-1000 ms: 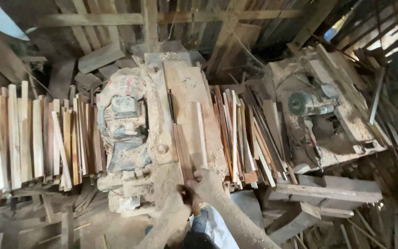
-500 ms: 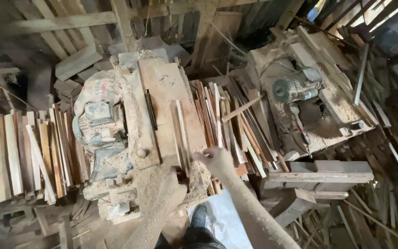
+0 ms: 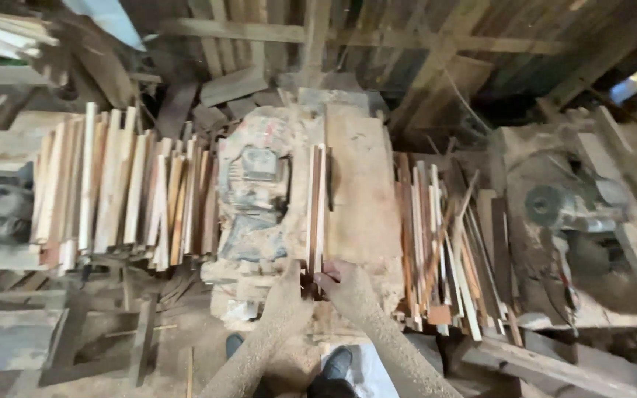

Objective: Feeding thin wooden strips through a woodworking planer machine to smooth or size them.

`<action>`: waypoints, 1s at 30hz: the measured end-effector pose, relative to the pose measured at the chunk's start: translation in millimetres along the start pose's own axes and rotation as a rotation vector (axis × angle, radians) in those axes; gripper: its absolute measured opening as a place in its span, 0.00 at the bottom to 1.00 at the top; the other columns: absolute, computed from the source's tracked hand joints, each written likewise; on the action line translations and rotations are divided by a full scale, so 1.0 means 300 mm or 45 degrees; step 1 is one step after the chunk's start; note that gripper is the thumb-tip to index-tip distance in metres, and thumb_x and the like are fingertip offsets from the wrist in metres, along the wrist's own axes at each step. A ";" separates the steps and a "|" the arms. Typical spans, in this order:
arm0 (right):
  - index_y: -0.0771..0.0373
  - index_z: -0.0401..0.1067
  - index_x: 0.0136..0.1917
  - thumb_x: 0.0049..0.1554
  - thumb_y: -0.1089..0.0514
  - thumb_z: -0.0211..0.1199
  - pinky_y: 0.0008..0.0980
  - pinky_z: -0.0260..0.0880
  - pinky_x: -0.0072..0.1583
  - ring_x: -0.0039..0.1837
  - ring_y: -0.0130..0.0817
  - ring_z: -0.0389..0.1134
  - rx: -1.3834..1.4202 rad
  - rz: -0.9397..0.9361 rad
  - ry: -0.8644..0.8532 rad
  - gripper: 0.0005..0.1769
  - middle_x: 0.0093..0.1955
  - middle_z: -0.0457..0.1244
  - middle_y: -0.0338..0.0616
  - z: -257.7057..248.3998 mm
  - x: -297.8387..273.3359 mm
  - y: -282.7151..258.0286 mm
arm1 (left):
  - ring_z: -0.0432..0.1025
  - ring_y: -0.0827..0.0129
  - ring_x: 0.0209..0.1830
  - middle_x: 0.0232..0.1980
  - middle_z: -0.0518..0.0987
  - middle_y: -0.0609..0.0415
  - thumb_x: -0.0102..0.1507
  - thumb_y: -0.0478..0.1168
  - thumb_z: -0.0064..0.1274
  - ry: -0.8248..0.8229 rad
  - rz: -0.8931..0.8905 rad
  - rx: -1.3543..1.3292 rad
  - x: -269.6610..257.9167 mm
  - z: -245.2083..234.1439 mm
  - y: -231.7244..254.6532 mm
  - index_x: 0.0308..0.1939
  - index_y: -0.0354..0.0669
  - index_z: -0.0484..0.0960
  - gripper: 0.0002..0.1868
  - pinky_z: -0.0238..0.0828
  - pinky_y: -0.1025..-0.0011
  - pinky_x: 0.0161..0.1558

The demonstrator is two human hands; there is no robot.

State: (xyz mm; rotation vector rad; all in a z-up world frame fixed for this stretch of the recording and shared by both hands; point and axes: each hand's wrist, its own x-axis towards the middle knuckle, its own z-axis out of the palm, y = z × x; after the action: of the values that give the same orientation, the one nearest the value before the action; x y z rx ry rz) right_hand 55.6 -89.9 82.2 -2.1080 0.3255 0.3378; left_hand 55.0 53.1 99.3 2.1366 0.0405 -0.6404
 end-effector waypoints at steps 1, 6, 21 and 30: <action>0.58 0.78 0.54 0.59 0.51 0.61 0.29 0.75 0.61 0.56 0.30 0.75 -0.019 0.007 -0.063 0.14 0.52 0.74 0.37 0.021 0.001 -0.085 | 0.81 0.54 0.41 0.45 0.85 0.50 0.66 0.41 0.43 0.062 0.022 0.029 0.004 -0.053 -0.029 0.60 0.47 0.68 0.18 0.78 0.55 0.42; 0.70 0.72 0.62 0.57 0.56 0.67 0.29 0.80 0.44 0.40 0.32 0.72 0.455 0.095 -0.253 0.23 0.48 0.71 0.55 0.390 0.214 -0.193 | 0.81 0.42 0.49 0.47 0.83 0.36 0.64 0.35 0.51 0.255 0.024 -0.143 0.095 -0.335 -0.310 0.62 0.40 0.67 0.22 0.81 0.50 0.51; 0.55 0.72 0.61 0.60 0.52 0.52 0.52 0.74 0.59 0.55 0.58 0.72 -0.464 -0.410 -0.427 0.18 0.47 0.71 0.56 1.359 0.823 -0.270 | 0.75 0.36 0.58 0.55 0.73 0.39 0.60 0.37 0.51 0.501 -0.123 0.610 0.479 -0.766 -1.001 0.68 0.43 0.64 0.31 0.79 0.50 0.56; 0.61 0.67 0.69 0.56 0.59 0.53 0.57 0.73 0.57 0.54 0.61 0.71 -0.275 -0.608 -0.226 0.26 0.47 0.69 0.60 1.327 0.770 -0.206 | 0.78 0.36 0.51 0.51 0.75 0.40 0.56 0.40 0.53 0.470 -0.041 0.360 0.411 -0.753 -0.982 0.68 0.53 0.68 0.34 0.81 0.48 0.51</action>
State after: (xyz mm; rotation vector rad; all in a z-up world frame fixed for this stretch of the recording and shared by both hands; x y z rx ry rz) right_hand 247.3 257.1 -159.6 -2.2642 -0.3303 0.2807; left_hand 183.7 381.9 -69.0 2.5094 0.1964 -0.2730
